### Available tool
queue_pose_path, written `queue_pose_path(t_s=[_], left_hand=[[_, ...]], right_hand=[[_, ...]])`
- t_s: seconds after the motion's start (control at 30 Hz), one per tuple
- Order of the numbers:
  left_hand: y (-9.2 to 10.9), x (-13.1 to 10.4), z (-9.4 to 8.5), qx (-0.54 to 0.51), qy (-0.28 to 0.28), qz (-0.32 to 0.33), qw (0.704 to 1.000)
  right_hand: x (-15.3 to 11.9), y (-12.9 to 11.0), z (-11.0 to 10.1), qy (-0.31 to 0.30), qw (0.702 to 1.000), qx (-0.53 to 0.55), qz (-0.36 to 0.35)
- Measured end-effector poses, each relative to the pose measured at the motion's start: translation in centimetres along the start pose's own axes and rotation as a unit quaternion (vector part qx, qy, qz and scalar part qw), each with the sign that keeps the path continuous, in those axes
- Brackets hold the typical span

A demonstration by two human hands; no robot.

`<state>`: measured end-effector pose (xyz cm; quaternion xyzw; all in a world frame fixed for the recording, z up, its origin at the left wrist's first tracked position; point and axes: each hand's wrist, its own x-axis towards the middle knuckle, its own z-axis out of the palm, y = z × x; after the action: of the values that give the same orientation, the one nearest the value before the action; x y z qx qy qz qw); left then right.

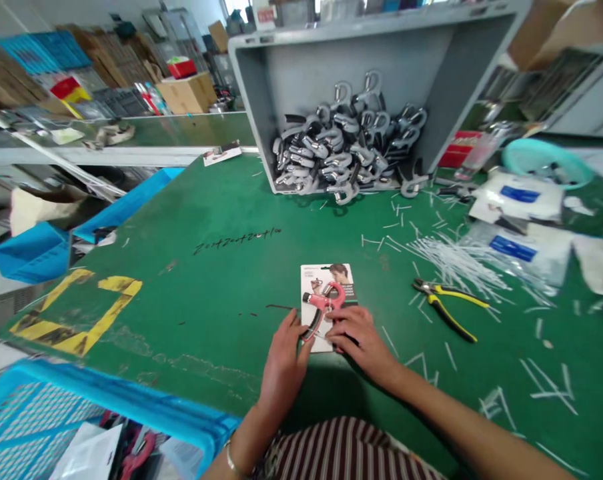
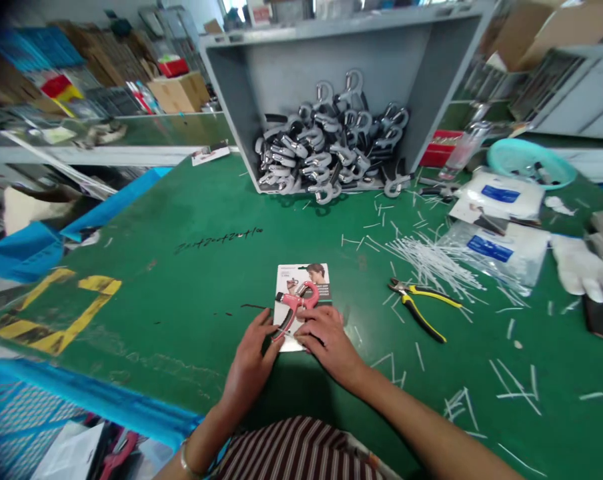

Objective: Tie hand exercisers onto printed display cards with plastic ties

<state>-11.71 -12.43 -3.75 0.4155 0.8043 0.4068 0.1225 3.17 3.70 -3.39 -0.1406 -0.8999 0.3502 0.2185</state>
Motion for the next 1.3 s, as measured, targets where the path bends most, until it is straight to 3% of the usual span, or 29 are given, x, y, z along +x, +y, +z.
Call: queue_pose_path(t_s=[0.07, 0.1, 0.2, 0.27, 0.37, 0.43, 0.53, 0.67, 0.73, 0.87, 1.0, 1.1, 1.3], left_hand=[[0.2, 0.3, -1.5, -0.149, -0.022, -0.098, 0.984], [0.2, 0.5, -2.3, -0.235, -0.034, -0.151, 0.960], [0.7, 1.4, -3.7, -0.434, -0.073, -0.277, 0.854], [1.5, 2.0, -3.3, -0.497, -0.115, -0.315, 0.800], [3.0, 2.9, -1.2, -0.534, -0.200, -0.321, 0.756], [3.7, 3.3, 0.2, -0.542, -0.212, -0.304, 0.754], [3.9, 3.3, 0.8, -0.527, -0.180, -0.268, 0.786], [3.8, 2.8, -0.3, -0.482, -0.157, -0.254, 0.824], [3.9, 2.6, -1.0, -0.463, -0.150, -0.257, 0.835], [4.1, 2.4, -1.6, -0.448, -0.153, -0.249, 0.845], [3.9, 2.3, -1.7, -0.417, -0.153, -0.238, 0.864], [3.7, 2.1, -1.9, -0.413, -0.148, -0.234, 0.868], [4.2, 2.1, -2.0, -0.451, -0.116, -0.228, 0.855]], right_hand=[[-1.6, 2.1, -3.5, 0.019, 0.995, -0.094, 0.024], [-2.6, 3.5, -5.6, 0.035, 0.986, -0.152, 0.050], [-6.1, 8.5, -12.0, 0.025, 0.935, -0.315, 0.161], [-8.0, 11.2, -15.1, -0.009, 0.893, -0.388, 0.229], [-9.1, 13.2, -16.9, -0.057, 0.878, -0.402, 0.253], [-8.9, 13.2, -17.0, -0.070, 0.896, -0.375, 0.229], [-8.0, 11.8, -16.8, -0.056, 0.932, -0.270, 0.234], [-6.9, 8.1, -15.4, -0.085, 0.940, -0.009, 0.329], [-6.4, 5.8, -13.7, -0.112, 0.941, 0.064, 0.312], [-5.3, 1.9, -9.6, -0.147, 0.977, -0.021, 0.152], [-4.3, 0.7, -7.2, -0.158, 0.978, -0.138, 0.011], [-4.1, 0.4, -6.7, -0.156, 0.973, -0.169, 0.008], [-4.3, -0.6, -5.8, -0.090, 0.976, -0.196, 0.024]])
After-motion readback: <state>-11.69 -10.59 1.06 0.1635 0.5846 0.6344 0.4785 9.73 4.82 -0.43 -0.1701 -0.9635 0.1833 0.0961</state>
